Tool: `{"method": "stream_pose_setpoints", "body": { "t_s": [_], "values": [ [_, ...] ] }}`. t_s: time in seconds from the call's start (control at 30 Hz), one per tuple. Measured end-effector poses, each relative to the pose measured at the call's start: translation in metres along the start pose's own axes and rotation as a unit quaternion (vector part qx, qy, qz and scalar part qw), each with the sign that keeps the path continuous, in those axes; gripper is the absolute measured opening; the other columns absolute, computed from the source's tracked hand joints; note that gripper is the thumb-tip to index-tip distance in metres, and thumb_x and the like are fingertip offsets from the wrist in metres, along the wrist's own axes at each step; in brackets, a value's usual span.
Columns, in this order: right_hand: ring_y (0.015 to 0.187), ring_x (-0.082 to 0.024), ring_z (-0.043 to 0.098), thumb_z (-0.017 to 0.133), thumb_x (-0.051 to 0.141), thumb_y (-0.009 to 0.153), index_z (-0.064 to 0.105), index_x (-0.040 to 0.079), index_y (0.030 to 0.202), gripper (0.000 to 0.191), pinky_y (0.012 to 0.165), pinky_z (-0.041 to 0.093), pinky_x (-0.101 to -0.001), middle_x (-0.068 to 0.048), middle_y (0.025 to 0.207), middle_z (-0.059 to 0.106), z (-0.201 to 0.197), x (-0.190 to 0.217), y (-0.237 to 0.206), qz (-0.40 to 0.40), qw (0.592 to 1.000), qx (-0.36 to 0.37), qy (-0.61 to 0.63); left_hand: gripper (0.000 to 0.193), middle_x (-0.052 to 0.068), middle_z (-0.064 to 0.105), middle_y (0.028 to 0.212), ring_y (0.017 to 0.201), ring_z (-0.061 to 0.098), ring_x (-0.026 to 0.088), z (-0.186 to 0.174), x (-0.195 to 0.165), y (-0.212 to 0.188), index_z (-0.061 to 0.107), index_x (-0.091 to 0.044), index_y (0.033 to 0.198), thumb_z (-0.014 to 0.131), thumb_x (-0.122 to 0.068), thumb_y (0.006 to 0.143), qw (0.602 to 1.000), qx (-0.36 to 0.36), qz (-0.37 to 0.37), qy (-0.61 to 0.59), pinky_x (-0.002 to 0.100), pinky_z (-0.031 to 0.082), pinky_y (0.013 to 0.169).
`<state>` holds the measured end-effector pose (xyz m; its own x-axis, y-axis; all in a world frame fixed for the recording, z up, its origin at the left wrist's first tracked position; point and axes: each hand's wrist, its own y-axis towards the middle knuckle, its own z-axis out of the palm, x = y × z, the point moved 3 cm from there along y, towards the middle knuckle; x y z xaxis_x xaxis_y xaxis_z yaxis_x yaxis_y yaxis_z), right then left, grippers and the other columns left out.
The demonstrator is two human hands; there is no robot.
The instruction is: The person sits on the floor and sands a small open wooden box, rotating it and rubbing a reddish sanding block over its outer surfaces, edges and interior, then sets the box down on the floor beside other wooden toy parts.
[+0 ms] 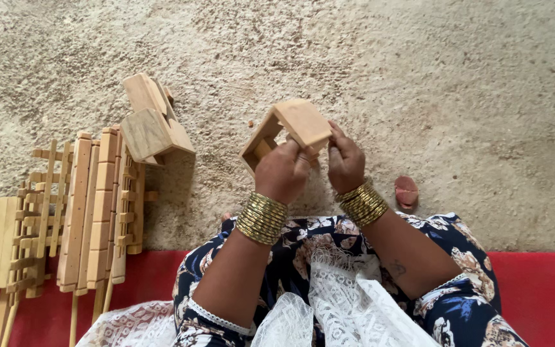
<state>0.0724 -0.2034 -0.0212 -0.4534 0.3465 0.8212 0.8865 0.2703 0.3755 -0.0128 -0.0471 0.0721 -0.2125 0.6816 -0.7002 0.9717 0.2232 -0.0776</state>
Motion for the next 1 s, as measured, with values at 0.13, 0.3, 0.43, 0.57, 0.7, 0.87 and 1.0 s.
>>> {"method": "stream_pose_setpoints", "body": {
  "t_s": [0.13,0.3,0.43,0.57,0.7,0.87,1.0],
  "values": [
    [0.101,-0.025,0.074,0.049,0.009,0.109,0.06,-0.003,0.136,0.032,0.082,0.065,-0.0312,-0.025,0.127,0.069,0.015,0.035,-0.02,-0.062,0.994,-0.002,0.095,0.037,0.01,0.074,0.076,0.06,0.068,0.019,0.0,0.014,0.005,0.072,-0.005,0.095,0.051,-0.034,0.103,0.99,-0.047,-0.025,-0.13,0.035,0.055,0.054],
    [0.09,-0.022,0.075,0.047,0.011,0.104,0.049,-0.002,0.146,0.044,0.074,0.063,-0.0291,-0.022,0.11,0.073,0.02,0.057,-0.034,0.019,0.995,0.047,0.091,0.046,0.009,0.07,0.07,0.059,0.066,0.018,0.015,0.009,0.0,0.071,0.0,0.088,0.054,-0.041,0.102,0.971,-0.117,0.051,-0.202,0.034,0.052,0.051],
    [0.103,-0.023,0.074,0.045,0.011,0.106,0.054,0.001,0.14,0.036,0.08,0.067,-0.0293,-0.02,0.12,0.07,0.021,0.059,-0.039,0.008,0.994,0.04,0.099,0.063,0.013,0.069,0.07,0.059,0.067,0.022,0.026,0.025,0.005,0.07,0.007,0.085,0.049,-0.051,0.101,0.938,-0.021,-0.157,-0.308,0.036,0.054,0.053],
    [0.12,-0.027,0.069,0.045,0.007,0.111,0.058,0.0,0.139,0.032,0.1,0.062,-0.0358,-0.02,0.126,0.07,0.01,0.051,-0.028,-0.019,0.986,0.002,0.168,0.066,0.014,0.072,0.091,0.076,0.074,0.021,0.023,0.037,0.017,0.063,0.011,0.109,0.043,-0.052,0.101,0.846,-0.024,-0.198,-0.495,0.032,0.062,0.065],
    [0.126,-0.028,0.063,0.041,0.004,0.113,0.054,-0.002,0.142,0.032,0.108,0.057,-0.0367,-0.022,0.136,0.062,-0.007,0.04,-0.01,0.0,0.976,-0.044,0.212,0.062,0.018,0.073,0.104,0.091,0.073,0.021,0.025,0.034,0.018,0.059,0.011,0.124,0.041,-0.045,0.103,0.763,-0.062,-0.138,-0.629,0.029,0.064,0.074],
    [0.105,-0.019,0.071,0.051,0.005,0.108,0.05,-0.001,0.145,0.038,0.071,0.064,-0.0297,-0.02,0.136,0.066,0.015,0.047,-0.02,-0.101,0.984,-0.009,-0.147,0.064,0.022,0.07,0.105,0.088,0.072,0.025,0.024,0.03,0.017,0.059,0.014,0.123,0.04,-0.045,0.106,0.723,-0.088,-0.153,-0.668,0.033,0.063,0.071],
    [0.131,-0.037,0.062,0.05,0.007,0.114,0.044,0.006,0.15,0.036,0.09,0.064,-0.0423,-0.021,0.154,0.049,0.043,0.067,-0.047,-0.317,0.947,-0.011,-0.049,0.056,0.024,0.065,0.111,0.089,0.072,0.031,0.014,0.036,0.012,0.044,0.002,0.13,0.039,-0.045,0.098,0.642,-0.174,-0.22,-0.713,0.04,0.063,0.073]
  ]
}}
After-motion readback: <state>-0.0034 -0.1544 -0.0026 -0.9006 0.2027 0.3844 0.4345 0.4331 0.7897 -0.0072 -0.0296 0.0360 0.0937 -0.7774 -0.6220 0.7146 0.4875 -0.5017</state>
